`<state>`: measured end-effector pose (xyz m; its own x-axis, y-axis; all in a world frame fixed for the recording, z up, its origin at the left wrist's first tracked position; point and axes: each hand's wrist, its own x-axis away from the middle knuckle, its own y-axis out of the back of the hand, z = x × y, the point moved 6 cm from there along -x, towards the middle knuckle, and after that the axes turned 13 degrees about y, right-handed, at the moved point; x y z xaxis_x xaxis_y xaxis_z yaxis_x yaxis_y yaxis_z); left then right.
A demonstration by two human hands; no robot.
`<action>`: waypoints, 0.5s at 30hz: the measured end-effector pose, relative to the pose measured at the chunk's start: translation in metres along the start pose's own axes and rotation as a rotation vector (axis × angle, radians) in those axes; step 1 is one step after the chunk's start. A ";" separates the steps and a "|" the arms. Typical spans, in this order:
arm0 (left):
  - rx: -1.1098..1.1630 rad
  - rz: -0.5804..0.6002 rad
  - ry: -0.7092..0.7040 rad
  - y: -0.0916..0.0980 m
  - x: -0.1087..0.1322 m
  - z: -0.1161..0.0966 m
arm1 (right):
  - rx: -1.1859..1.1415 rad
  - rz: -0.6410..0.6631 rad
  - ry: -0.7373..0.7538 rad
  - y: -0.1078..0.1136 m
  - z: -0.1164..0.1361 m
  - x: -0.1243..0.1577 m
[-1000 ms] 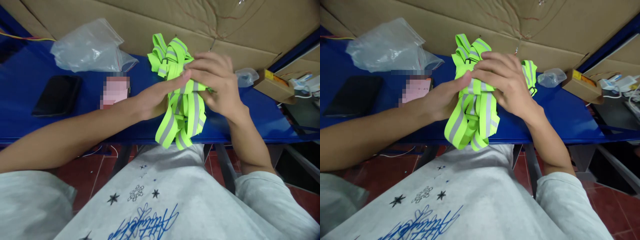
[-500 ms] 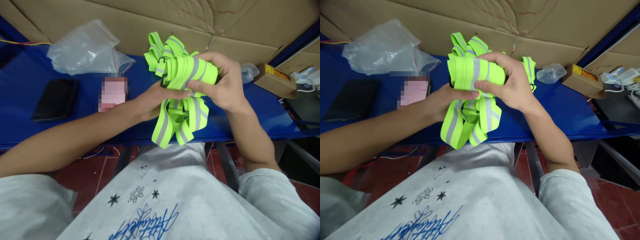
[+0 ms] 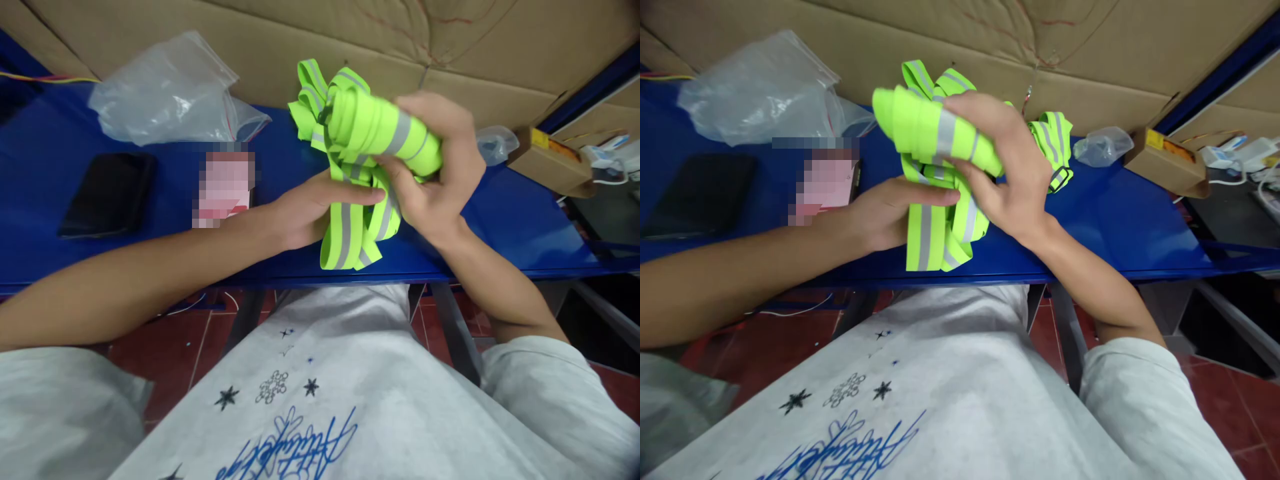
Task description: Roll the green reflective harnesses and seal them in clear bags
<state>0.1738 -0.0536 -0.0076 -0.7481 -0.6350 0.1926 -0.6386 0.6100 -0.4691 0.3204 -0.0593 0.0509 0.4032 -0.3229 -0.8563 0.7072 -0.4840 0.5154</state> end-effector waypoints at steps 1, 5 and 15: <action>0.003 -0.011 -0.006 -0.001 -0.002 0.002 | -0.005 -0.011 -0.064 -0.001 0.001 0.000; 0.010 -0.003 0.040 -0.001 -0.007 0.010 | -0.075 0.035 -0.165 -0.010 0.009 0.003; -0.102 -0.014 -0.012 0.005 -0.004 -0.008 | -0.114 -0.163 0.521 0.007 0.010 -0.008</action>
<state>0.1719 -0.0437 -0.0039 -0.7372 -0.6490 0.1879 -0.6644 0.6457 -0.3763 0.3162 -0.0685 0.0617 0.4965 0.2080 -0.8428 0.8313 -0.3935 0.3926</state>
